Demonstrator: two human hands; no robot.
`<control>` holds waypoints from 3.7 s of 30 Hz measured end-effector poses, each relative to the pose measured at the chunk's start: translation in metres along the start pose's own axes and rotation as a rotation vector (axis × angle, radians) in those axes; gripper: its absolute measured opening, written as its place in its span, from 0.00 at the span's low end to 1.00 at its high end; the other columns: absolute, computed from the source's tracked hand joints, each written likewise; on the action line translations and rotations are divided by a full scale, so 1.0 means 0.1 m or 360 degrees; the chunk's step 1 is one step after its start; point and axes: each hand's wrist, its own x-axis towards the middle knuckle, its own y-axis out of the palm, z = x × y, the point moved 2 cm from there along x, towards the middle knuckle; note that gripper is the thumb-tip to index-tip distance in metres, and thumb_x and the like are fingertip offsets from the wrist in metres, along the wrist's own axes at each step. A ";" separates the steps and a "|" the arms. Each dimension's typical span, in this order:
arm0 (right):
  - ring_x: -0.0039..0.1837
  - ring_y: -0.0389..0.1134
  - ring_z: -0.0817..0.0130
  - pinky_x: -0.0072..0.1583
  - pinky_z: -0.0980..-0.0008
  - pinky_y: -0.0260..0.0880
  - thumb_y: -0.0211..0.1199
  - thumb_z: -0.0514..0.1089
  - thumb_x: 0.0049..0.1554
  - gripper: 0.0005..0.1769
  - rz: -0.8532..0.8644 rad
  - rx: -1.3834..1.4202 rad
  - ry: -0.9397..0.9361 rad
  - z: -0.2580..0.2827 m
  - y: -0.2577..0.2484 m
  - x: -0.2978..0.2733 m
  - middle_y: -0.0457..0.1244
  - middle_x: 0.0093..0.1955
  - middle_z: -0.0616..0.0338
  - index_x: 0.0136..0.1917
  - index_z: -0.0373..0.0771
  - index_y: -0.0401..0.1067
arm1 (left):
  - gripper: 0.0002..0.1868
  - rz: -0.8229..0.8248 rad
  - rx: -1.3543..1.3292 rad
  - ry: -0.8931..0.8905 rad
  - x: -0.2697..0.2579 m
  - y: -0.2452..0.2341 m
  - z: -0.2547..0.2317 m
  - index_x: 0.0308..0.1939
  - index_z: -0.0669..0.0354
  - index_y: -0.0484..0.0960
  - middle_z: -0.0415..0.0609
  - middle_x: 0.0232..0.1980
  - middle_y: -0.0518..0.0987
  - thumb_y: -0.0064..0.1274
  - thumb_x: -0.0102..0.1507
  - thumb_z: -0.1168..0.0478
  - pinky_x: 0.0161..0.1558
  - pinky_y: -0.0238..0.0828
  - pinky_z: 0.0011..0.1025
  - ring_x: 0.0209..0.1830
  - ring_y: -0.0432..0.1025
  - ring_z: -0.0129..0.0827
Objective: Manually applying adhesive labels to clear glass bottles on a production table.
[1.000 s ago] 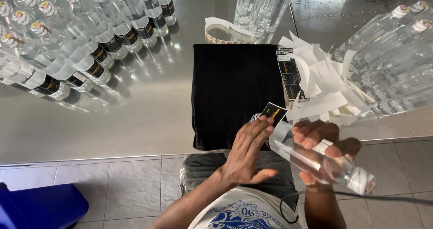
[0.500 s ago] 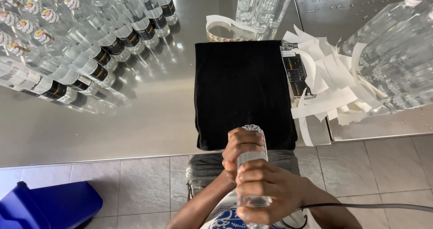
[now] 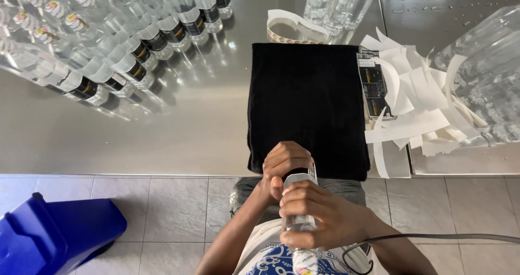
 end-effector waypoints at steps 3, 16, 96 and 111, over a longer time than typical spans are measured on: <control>0.69 0.69 0.42 0.71 0.42 0.74 0.74 0.36 0.66 0.25 0.0027 -0.0077 -0.0268 -0.01 -0.13 0.00 0.62 0.68 0.50 0.71 0.46 0.66 | 0.44 0.0022 0.0093 -0.0032 -0.12 -0.07 0.15 0.44 0.63 0.84 0.54 0.43 0.85 0.11 0.82 0.42 0.53 0.77 0.42 0.43 0.81 0.45; 0.60 0.76 0.57 0.65 0.50 0.73 0.83 0.44 0.51 0.39 -0.0919 0.0599 0.0514 -0.97 -0.03 0.69 0.71 0.54 0.41 0.68 0.31 0.66 | 0.51 -0.0131 0.0214 -0.0449 -0.22 -0.54 -0.02 0.82 0.79 0.56 0.80 0.67 0.73 0.70 0.64 0.59 0.68 0.68 0.66 0.68 0.72 0.72; 0.56 0.75 0.62 0.57 0.61 0.73 0.55 0.71 0.60 0.36 -0.1071 -0.0213 0.1705 -1.10 -1.99 -0.26 0.74 0.51 0.54 0.56 0.37 0.82 | 0.07 -0.0097 0.0016 -0.1315 -0.40 -0.30 -0.25 0.49 0.56 0.84 0.47 0.47 0.90 0.59 0.69 0.60 0.47 0.85 0.27 0.46 0.88 0.32; 0.30 0.58 0.68 0.41 0.60 0.60 0.49 0.69 0.71 0.30 0.0102 -0.0638 0.1964 -2.79 -0.98 0.23 0.59 0.29 0.67 0.43 0.42 0.67 | 0.13 0.0249 0.0498 -0.1130 -0.52 -0.14 -0.02 0.58 0.51 0.83 0.44 0.67 0.82 0.59 0.70 0.56 0.65 0.75 0.43 0.69 0.75 0.41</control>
